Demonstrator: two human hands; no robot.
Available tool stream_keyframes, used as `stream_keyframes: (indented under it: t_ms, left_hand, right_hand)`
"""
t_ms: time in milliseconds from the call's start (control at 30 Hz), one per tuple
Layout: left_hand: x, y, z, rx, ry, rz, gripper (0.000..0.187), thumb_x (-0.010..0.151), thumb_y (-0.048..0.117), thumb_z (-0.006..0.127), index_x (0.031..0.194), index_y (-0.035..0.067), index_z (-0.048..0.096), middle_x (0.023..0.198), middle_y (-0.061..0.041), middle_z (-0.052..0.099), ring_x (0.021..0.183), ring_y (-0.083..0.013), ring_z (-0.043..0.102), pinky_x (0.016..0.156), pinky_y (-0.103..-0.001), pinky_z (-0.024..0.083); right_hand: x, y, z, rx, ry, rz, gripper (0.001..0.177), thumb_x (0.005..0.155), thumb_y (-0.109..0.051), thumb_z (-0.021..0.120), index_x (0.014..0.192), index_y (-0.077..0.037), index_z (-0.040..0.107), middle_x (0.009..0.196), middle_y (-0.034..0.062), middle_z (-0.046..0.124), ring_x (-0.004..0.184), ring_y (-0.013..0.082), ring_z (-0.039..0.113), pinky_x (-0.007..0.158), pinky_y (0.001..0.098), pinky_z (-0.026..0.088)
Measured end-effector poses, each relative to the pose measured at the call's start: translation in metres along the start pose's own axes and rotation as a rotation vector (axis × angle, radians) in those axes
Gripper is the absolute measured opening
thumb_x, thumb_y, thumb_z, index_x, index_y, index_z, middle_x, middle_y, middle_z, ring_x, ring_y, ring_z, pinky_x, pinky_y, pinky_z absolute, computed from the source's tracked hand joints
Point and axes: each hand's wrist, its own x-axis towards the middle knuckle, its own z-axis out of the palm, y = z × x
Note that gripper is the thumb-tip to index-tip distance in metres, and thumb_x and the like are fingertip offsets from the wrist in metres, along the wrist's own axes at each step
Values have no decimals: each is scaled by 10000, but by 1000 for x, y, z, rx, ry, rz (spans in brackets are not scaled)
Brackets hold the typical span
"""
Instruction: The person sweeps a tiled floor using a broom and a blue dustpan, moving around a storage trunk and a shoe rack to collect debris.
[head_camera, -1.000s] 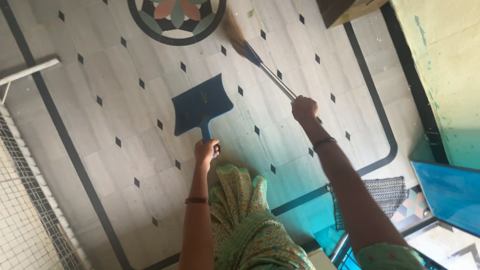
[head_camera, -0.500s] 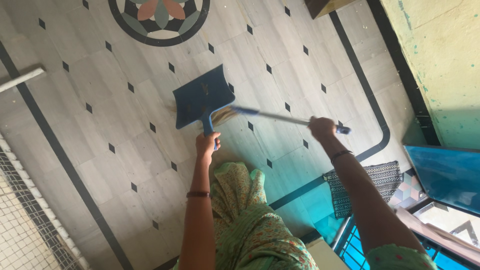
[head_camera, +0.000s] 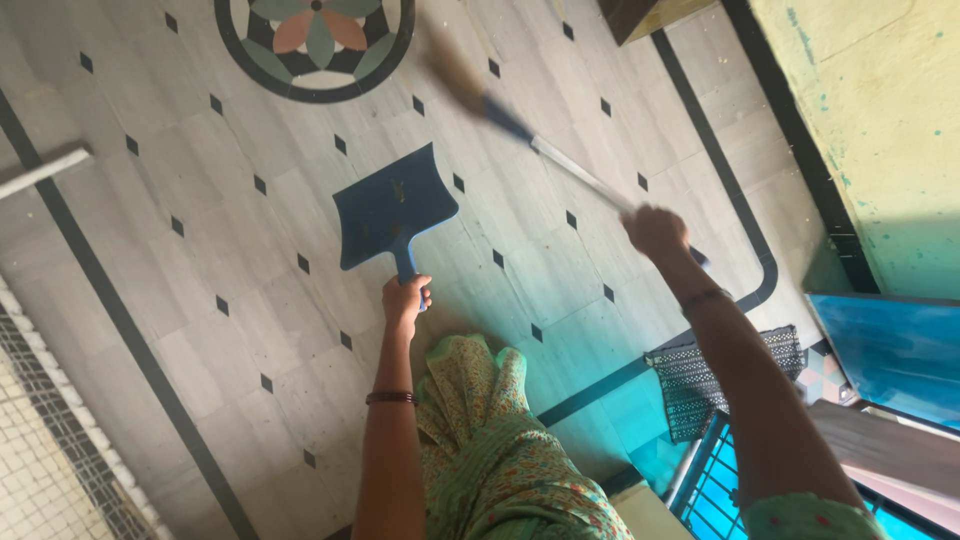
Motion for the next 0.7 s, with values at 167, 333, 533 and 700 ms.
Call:
stream_keyframes:
  t_ms: [167, 333, 533, 700]
  left_hand:
    - [5, 3, 13, 40, -6, 2, 160, 840, 119, 730, 918, -3, 662, 692, -66, 629, 533, -142, 578, 500, -295, 477]
    - [18, -6, 23, 15, -35, 58, 186, 825, 112, 749, 906, -9, 633, 687, -67, 624, 537, -133, 585, 493, -296, 502]
    - [7, 6, 11, 19, -21, 28, 162, 831, 103, 745, 903, 3, 639, 687, -72, 623, 531, -143, 582, 491, -292, 484]
    - [8, 15, -7, -30, 14, 28, 154, 830, 93, 741, 882, -25, 657, 690, -75, 634, 527, -143, 574, 499, -289, 489]
  right_hand:
    - [-62, 25, -30, -131, -341, -22, 584, 1009, -648, 434, 1216, -144, 642, 948, 101, 739, 920, 305, 742, 812, 486, 601]
    - [-34, 37, -24, -302, -223, -165, 475, 952, -615, 558, 1111, -194, 709, 879, 43, 749, 900, 270, 745, 784, 462, 569]
    - [28, 12, -19, -378, -37, 61, 423, 931, -584, 646, 1016, -185, 755, 870, 17, 741, 852, 221, 738, 675, 418, 525]
    - [48, -78, 2, -197, 140, 7, 473, 986, -577, 621, 997, -121, 747, 871, 59, 751, 851, 277, 740, 630, 452, 558]
